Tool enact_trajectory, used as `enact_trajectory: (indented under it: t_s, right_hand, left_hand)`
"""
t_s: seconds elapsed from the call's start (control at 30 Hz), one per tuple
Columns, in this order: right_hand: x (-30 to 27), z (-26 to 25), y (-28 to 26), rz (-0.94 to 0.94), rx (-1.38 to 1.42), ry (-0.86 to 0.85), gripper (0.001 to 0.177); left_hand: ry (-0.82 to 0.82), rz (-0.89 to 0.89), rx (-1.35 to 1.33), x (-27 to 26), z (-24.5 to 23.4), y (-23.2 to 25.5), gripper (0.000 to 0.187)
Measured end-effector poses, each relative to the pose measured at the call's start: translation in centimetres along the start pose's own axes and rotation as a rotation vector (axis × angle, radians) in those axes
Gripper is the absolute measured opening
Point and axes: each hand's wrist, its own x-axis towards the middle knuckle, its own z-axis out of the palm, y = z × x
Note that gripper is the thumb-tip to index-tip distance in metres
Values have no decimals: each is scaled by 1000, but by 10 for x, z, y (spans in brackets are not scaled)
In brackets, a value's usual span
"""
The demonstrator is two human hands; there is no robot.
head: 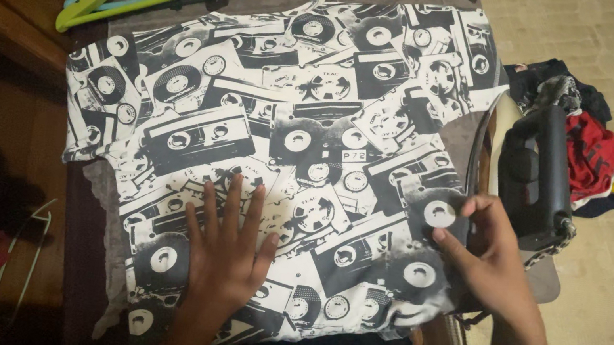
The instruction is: The person irons a patterned t-shirt on an ironing board. They smooth the fabric with one hand while moving the iron with the other, then flip the shirt to iron the other side.
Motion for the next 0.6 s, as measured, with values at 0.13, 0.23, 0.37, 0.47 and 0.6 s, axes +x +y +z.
enact_trajectory:
  t_s: [0.13,0.23,0.37,0.47,0.6]
  right_hand:
    - [-13,-6,-25,-215,-609,5,24]
    - [-28,-11,-42,156,-794,-21,26]
    - [-52,-25,-44,7,-837,262,24]
    - [-49,-46,-21,-223,-806,503,35]
    - [-20,-67,19,-272,-305,397,54]
  left_hand:
    - [-18,-2,0,1,1,-1,80]
    - [-14,4,-7,0,2,-1,80]
    - [36,42,-32,0,0,-1,79]
    - [-5,37,-29,2,-3,0,80]
    - [-20,71,-109,5,-8,7,79]
